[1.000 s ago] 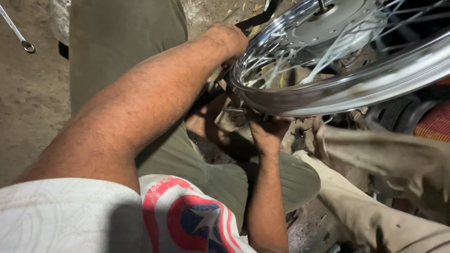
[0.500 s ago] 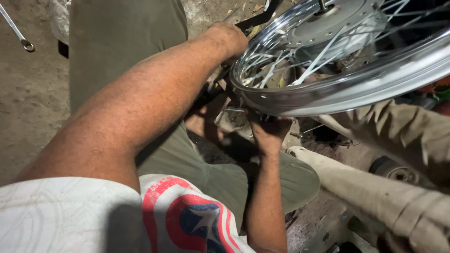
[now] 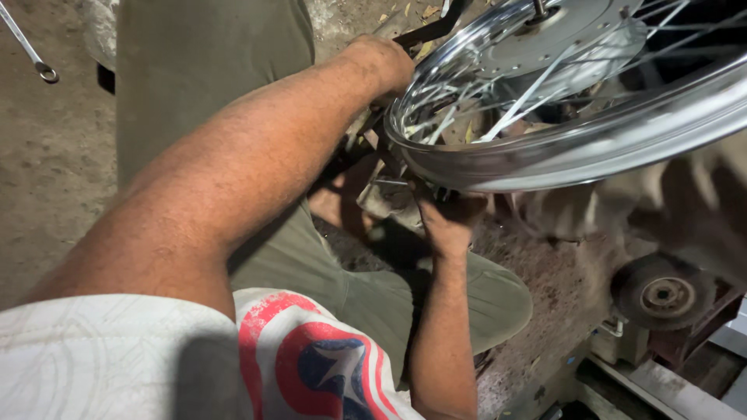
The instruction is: The person sits on the floor and uses a wrench to tighten the spokes of a bicycle wheel mounted on a stand. They rotate the wheel to access different spokes and continue tightening them throughout the clip.
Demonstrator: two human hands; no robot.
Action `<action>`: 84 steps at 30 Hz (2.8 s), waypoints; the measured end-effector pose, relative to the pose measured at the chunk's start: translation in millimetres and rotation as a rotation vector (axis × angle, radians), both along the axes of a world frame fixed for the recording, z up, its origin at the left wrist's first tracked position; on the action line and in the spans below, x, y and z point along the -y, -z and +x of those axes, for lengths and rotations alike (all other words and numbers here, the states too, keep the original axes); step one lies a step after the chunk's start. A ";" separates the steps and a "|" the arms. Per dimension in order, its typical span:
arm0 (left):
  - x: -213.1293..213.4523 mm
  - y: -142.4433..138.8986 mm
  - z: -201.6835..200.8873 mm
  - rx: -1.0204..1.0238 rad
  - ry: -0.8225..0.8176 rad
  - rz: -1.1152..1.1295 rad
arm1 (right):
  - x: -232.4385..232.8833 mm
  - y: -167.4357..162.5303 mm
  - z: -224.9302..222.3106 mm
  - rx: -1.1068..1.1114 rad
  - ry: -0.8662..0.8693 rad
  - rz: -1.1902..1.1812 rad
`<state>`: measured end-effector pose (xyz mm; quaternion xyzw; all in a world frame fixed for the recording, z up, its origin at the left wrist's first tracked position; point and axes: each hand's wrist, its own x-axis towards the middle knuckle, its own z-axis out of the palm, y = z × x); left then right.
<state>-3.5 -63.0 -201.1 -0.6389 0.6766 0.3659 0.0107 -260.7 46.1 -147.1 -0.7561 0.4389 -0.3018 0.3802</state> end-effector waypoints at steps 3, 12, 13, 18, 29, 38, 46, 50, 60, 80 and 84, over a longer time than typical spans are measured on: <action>-0.4 -0.3 -1.0 0.013 0.013 0.007 | -1.6 -3.6 -2.4 -0.027 0.039 0.043; -3.5 -17.1 -1.1 0.022 0.022 0.059 | 5.7 29.3 7.9 -0.054 0.249 0.187; -3.0 -16.9 -0.8 0.016 0.018 0.050 | 6.8 27.9 4.0 -0.136 0.179 0.115; -0.9 -4.1 3.1 -0.023 0.009 0.045 | -3.4 12.5 -9.3 0.093 0.280 0.043; 3.2 2.1 -1.7 -0.027 -0.023 -0.019 | -8.9 -21.7 13.1 0.175 0.213 0.014; 4.5 10.9 -1.9 -0.015 0.020 0.030 | -12.5 -19.0 14.0 0.124 0.196 -0.172; 8.2 21.3 0.0 0.000 0.049 -0.023 | -6.4 7.8 -12.1 0.110 0.343 -0.052; -2.4 13.0 -1.1 -0.024 0.011 -0.021 | 2.6 38.1 -18.3 -0.370 0.109 -0.179; -26.5 11.4 21.2 -0.039 -0.052 -0.157 | 9.7 34.4 1.8 -0.436 -0.011 -0.328; -18.8 51.2 40.3 0.087 -0.202 -0.311 | 30.4 -2.0 -14.8 -0.545 0.095 -0.140; -27.9 32.8 44.3 0.175 -0.060 -0.257 | 30.0 -6.1 -19.9 -0.159 -0.011 -0.204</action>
